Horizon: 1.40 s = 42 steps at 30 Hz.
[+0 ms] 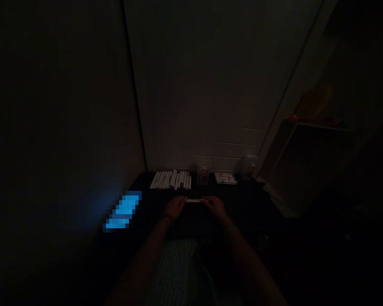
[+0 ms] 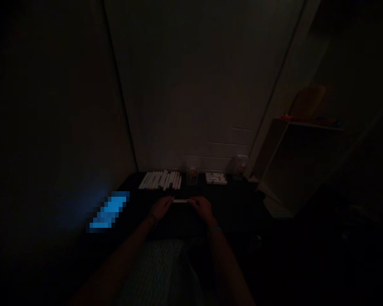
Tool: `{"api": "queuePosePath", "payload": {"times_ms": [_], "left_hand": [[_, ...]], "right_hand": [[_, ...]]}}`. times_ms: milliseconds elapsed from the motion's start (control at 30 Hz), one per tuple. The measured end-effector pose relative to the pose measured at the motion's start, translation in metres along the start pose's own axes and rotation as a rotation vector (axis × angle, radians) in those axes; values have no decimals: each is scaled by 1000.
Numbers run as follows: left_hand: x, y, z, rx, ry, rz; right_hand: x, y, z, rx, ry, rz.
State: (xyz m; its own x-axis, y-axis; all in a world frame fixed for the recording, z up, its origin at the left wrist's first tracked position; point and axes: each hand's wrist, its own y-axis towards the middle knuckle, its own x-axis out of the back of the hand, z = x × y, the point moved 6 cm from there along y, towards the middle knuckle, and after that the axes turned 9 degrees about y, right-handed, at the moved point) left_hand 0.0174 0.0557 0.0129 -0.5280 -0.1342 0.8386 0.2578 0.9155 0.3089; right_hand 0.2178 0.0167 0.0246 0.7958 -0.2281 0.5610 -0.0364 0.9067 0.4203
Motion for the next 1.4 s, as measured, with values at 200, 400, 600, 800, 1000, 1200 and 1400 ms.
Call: {"api": "queuePosePath", "payload": {"times_ms": [200,400,600,800,1000,1200,1400], "left_hand": [[-2,2,0,-34,31,19],[-3,1,3,12,56,44],[7,-2,-4,63,-9,76],[15,-4,-8,141,-89,71],[19,-8,-13,134,-190,18],[17,-6,-14,45,-148,-55],[18,-6,-18,-51,-111,-49]], "right_hand": [[3,-3,9,63,-79,-17],[1,-3,17,141,-175,2],[1,-4,21,170,-225,47],[-3,-3,28,172,-290,69],[-8,-4,32,171,-331,83],[-1,-1,10,-74,-210,73],[-3,1,6,-52,-227,85]]}}
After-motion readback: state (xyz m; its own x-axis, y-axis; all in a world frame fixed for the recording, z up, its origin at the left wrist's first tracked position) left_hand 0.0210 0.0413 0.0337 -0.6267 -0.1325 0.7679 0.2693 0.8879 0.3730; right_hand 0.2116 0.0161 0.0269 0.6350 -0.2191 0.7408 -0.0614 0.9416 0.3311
